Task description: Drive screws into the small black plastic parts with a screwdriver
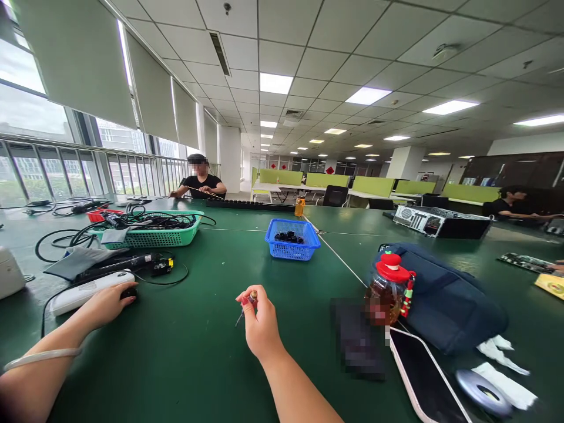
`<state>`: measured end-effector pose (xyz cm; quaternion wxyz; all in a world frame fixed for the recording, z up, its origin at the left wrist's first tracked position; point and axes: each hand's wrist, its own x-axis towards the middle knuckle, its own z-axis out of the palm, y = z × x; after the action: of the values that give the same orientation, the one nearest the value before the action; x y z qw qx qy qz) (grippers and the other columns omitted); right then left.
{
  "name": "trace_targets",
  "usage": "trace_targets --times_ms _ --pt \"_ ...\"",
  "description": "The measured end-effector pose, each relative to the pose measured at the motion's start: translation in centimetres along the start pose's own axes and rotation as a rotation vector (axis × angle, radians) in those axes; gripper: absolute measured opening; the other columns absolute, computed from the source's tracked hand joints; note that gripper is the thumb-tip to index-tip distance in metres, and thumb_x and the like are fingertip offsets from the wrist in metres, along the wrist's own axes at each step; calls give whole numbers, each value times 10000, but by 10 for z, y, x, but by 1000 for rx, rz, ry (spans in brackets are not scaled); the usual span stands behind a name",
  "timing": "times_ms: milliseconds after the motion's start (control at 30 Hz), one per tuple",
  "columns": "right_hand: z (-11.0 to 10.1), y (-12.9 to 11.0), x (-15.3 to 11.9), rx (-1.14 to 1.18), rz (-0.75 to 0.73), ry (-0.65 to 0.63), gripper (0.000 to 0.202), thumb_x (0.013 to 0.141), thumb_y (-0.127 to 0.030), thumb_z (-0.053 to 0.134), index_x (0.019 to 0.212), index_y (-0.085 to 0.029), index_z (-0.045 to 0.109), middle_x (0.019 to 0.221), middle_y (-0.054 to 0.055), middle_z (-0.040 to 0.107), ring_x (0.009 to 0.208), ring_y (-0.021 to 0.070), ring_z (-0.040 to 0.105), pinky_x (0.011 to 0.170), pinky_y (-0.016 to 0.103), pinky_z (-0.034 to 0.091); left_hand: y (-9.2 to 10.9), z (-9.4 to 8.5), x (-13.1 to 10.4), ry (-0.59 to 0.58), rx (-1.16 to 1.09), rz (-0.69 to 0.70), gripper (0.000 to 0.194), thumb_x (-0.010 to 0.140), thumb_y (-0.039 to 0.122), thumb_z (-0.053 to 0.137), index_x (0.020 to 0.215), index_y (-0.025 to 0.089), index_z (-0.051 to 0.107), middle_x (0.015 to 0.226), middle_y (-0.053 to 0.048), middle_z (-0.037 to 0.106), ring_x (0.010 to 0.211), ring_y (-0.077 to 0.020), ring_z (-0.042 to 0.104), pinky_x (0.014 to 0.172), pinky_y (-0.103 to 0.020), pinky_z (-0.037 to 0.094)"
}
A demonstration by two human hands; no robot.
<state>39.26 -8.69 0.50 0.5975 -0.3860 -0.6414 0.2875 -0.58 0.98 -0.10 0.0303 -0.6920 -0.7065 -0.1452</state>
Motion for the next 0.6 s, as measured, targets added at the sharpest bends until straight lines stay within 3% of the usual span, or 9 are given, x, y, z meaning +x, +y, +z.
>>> trace_targets --times_ms 133,233,300,467,600 --pt "0 -6 0 -30 7 -10 166 931 -364 448 850 -225 490 832 34 661 749 165 609 685 271 477 22 -19 -8 -73 103 -49 515 796 297 462 1243 66 575 1199 -192 639 1119 -340 587 949 -403 441" --pt "0 -9 1 -86 3 -18 169 926 -348 450 827 -222 502 786 28 657 715 165 601 672 271 471 66 -37 -21 -28 78 -36 526 849 386 430 1268 96 560 1145 -180 664 1070 -329 609 928 -412 444" --pt "0 -9 2 -130 -4 -14 167 918 -341 461 817 -219 514 786 31 655 712 167 599 665 269 468 107 -43 -31 1 1 60 505 845 421 461 1241 134 587 1192 -149 648 1082 -297 603 944 -378 435" --pt "-7 -5 4 -175 -4 26 180 905 -377 476 821 -222 511 737 15 640 636 157 584 604 251 452 206 -27 -58 -144 -231 289 320 762 386 610 1036 238 686 1052 -51 699 957 -226 635 849 -290 462" --pt "-17 -4 6 -169 -41 176 194 917 -407 462 868 -221 493 749 24 640 663 164 599 618 260 466 245 -4 -70 -200 -278 350 319 697 375 692 968 209 674 985 -69 688 926 -253 626 802 -320 458"
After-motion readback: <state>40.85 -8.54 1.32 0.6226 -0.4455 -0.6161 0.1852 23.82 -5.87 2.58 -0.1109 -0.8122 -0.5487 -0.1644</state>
